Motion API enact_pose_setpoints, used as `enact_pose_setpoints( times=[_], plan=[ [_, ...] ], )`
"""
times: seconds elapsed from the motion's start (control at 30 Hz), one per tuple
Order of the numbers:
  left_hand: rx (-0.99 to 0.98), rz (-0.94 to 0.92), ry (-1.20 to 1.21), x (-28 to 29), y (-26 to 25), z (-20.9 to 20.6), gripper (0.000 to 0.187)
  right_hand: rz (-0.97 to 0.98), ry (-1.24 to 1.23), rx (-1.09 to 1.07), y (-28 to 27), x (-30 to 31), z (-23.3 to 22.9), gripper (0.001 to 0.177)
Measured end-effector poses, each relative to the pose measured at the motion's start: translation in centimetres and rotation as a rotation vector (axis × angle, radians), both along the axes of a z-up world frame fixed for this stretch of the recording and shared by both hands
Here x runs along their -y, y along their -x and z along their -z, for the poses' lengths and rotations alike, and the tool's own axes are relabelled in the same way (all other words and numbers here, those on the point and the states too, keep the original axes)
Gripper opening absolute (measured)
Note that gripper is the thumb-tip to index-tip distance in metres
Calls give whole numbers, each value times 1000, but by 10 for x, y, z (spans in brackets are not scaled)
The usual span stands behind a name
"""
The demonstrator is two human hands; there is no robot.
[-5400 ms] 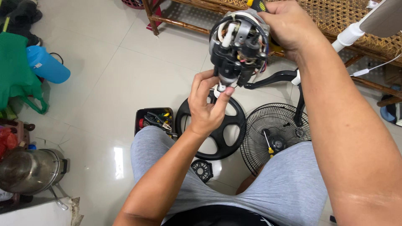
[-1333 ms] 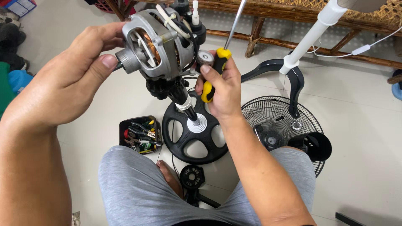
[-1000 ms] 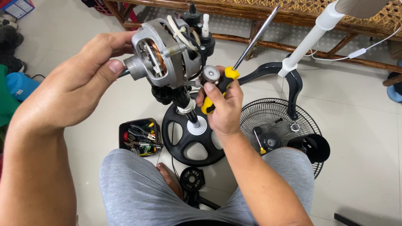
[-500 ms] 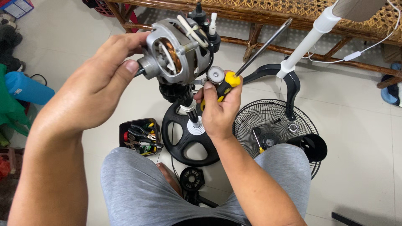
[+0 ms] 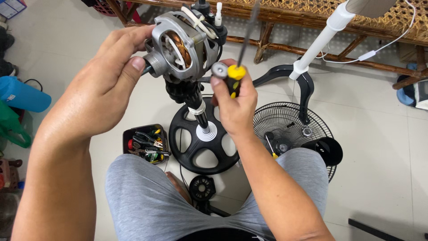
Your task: The person disassembles an electric fan by removing the rear motor housing and then the front motor housing using a screwdriver. The fan blades and cage are already removed. The person exposes the internal motor components and continues to remove screws from the motor assembly.
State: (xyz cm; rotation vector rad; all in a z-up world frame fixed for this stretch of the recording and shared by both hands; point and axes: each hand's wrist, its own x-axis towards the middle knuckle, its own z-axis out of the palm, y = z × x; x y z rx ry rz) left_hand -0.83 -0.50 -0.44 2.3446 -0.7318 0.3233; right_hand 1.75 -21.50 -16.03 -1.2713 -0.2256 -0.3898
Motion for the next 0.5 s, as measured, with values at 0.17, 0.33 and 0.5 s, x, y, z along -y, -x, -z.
enact_pose_setpoints(
  times=[0.17,0.33,0.5],
  plan=[
    [-4,-53,-37,0,2,3,39,-13,-246,-127,-11,-13,-6,26],
    [29,-33,-5,5,4,5,39,-18,-386,-122,-14,-23,-7,26],
    [18,-112,22,15,11,7,40,-18,-385,-143,-23,-23,-4,24]
  ],
)
